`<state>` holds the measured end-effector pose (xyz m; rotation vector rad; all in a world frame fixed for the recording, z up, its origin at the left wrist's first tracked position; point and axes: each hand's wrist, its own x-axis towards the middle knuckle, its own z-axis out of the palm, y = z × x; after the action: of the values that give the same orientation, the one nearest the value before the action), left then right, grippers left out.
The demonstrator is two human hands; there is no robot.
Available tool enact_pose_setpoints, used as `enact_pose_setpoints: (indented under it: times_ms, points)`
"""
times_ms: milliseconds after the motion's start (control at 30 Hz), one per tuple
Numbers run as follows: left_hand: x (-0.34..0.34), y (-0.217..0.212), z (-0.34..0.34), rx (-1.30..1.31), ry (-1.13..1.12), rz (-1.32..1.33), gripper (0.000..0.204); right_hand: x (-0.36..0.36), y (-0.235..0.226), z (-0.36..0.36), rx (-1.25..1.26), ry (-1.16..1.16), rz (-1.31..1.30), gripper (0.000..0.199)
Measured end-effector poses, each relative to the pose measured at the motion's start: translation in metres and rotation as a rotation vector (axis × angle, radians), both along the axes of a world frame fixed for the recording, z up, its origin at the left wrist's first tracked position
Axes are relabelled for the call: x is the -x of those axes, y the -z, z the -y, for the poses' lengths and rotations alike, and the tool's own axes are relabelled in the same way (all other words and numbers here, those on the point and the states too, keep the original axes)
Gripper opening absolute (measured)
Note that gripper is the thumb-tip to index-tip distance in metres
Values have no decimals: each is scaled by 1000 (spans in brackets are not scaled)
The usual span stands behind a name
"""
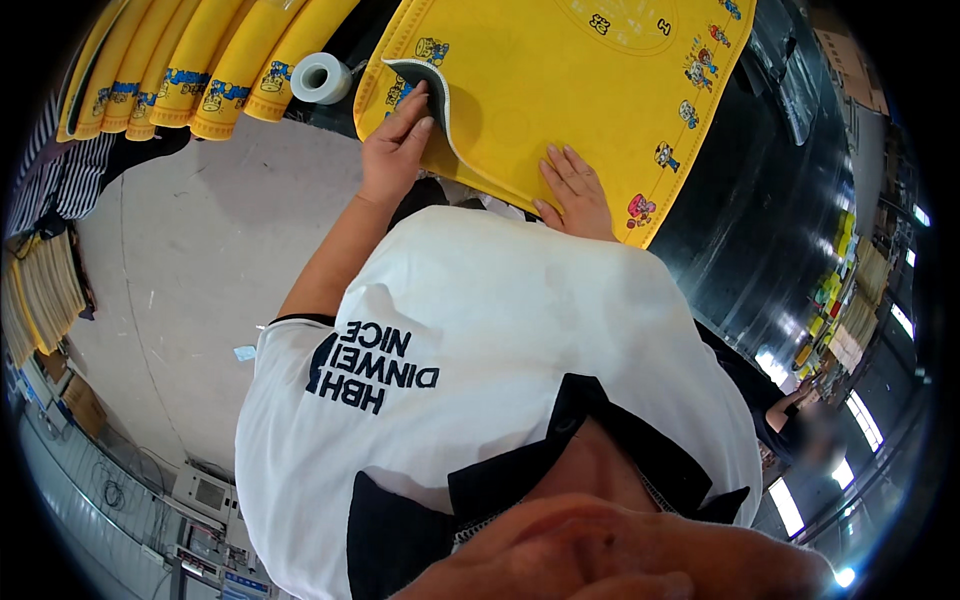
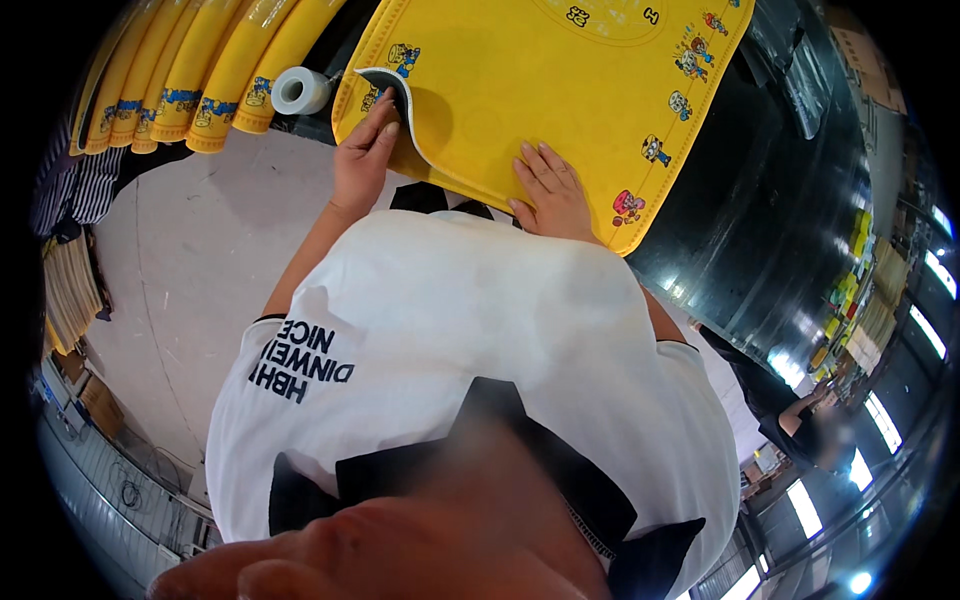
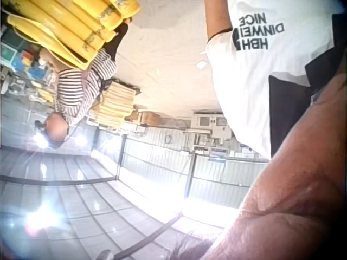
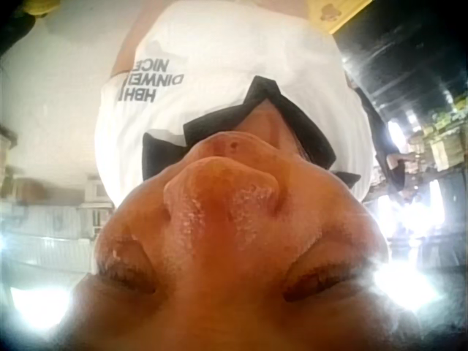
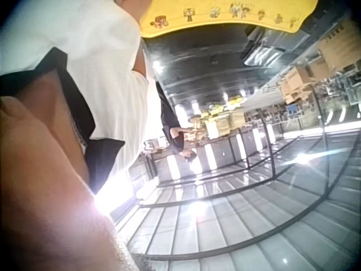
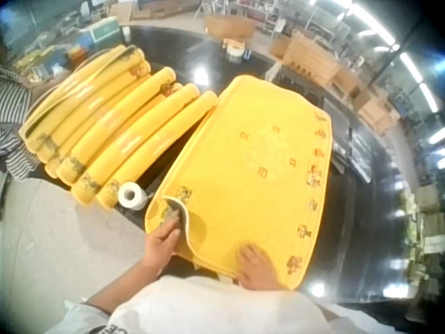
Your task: The person assembles foam products by wrapping a yellow foam cover around a black foam base, securing it with tape from a roll, and smoothing it by hand.
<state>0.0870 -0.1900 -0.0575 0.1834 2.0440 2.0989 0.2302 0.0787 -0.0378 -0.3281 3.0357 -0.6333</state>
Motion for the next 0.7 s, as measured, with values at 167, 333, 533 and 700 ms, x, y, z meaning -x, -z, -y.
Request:
enact_pose_setpoints:
  times_ms: [167, 333, 533, 700]
  points:
    - [-2, -15, -5, -141, -73, 171, 40, 1, -2, -2, 15, -9, 2, 55]
    - [-3, -12, -5, -265, -143, 218, 40, 1, 0, -4, 24, -13, 1, 56]
    - [-5, -5, -1, -351, -232, 306, 31, 2, 0, -3, 30, -8, -9, 56]
    - [-8, -1, 14, -343, -218, 476, 28, 1, 7, -4, 41, -11, -43, 57]
